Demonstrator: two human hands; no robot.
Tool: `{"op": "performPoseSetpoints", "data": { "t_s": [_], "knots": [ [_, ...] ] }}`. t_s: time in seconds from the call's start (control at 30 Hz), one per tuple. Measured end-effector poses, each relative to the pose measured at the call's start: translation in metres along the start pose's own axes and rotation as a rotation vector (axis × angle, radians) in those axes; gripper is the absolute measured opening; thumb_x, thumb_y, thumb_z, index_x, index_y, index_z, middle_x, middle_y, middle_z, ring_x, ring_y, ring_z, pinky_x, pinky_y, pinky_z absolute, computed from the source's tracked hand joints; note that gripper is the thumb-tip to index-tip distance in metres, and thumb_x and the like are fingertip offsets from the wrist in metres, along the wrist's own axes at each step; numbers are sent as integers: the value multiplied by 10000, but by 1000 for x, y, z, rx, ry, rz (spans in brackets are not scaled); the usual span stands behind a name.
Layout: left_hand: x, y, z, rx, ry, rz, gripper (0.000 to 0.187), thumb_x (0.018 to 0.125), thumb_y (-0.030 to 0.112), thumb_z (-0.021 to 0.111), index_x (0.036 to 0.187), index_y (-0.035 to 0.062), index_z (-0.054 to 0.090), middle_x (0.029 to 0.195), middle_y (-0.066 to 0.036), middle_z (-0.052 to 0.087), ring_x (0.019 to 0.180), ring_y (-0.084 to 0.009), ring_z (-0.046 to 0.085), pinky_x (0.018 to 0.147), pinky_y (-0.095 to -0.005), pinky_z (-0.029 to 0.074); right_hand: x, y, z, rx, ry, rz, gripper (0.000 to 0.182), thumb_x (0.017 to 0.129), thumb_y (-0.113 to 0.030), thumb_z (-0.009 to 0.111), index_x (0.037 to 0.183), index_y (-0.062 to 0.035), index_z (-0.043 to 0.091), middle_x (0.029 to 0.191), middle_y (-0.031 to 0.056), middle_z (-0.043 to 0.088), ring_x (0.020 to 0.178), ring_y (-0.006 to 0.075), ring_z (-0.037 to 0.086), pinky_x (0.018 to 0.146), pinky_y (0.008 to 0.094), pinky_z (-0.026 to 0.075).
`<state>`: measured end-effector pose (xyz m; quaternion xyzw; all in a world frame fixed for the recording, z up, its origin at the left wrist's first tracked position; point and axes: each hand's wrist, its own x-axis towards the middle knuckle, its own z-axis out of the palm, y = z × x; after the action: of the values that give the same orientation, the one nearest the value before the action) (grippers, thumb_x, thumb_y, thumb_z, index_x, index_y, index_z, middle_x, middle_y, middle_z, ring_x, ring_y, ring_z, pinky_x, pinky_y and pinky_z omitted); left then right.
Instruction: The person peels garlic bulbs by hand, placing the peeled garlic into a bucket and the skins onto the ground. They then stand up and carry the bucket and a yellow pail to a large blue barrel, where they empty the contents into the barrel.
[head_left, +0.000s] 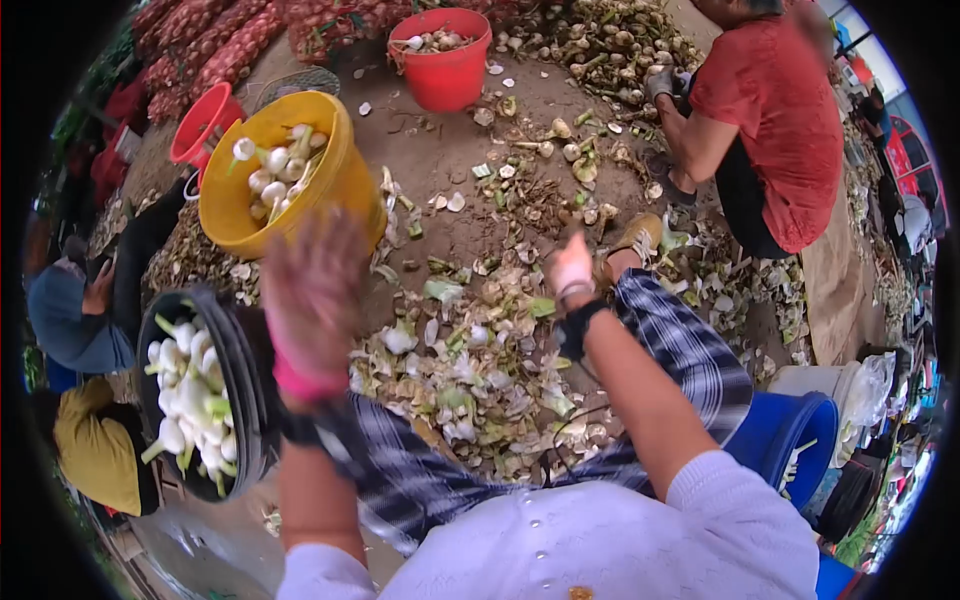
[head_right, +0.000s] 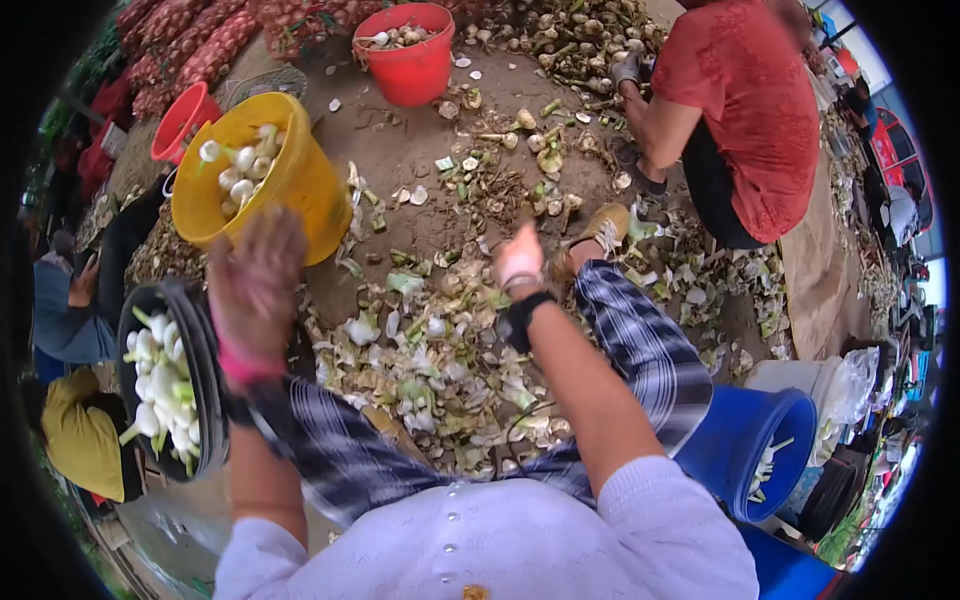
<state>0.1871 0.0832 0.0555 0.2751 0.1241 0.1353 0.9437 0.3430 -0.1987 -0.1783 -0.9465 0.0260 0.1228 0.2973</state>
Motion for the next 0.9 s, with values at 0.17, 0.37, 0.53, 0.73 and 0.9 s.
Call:
{"op": "performPoseSetpoints", "data": {
  "t_s": [0.17,0.37,0.53,0.73,0.9],
  "knots": [
    [-47,-111,-36,557,133,-147,487,950,281,464,1335,-3,375,1273,-153,488,1186,-273,490,944,-347,435,146,51,6,-963,-229,-71,297,919,-238,439,1171,-183,586,1152,74,615,1060,248,570,843,443,445],
    [-20,-124,-46,870,41,-23,592,842,115,643,1350,3,360,1316,-142,465,1160,-268,510,995,-361,397,93,16,32,981,-186,4,278,935,-137,477,1178,-3,500,1050,118,619,957,227,607,803,349,499],
    [-17,-122,-39,1633,-31,444,737,694,117,746,1336,53,390,1313,-176,443,1159,-332,491,953,-382,429,-76,-105,-41,1375,-788,-305,501,917,-298,560,1291,-3,405,1163,134,574,1012,227,594,875,385,496],
    [-70,-112,-18,1658,33,486,771,624,154,793,1301,83,430,1231,-159,516,1121,-364,490,918,-428,435,-164,-123,-55,1042,-215,-423,308,897,-290,610,992,3,605,849,48,636,766,150,570,696,302,462],
    [-103,-90,-7,1688,-150,673,794,574,155,827,1270,45,460,1185,-169,549,1097,-349,516,910,-406,433,-208,-121,-91,1243,-382,-335,271,896,-221,614,1046,5,599,973,53,643,837,110,579,740,265,475]
  ]
}}
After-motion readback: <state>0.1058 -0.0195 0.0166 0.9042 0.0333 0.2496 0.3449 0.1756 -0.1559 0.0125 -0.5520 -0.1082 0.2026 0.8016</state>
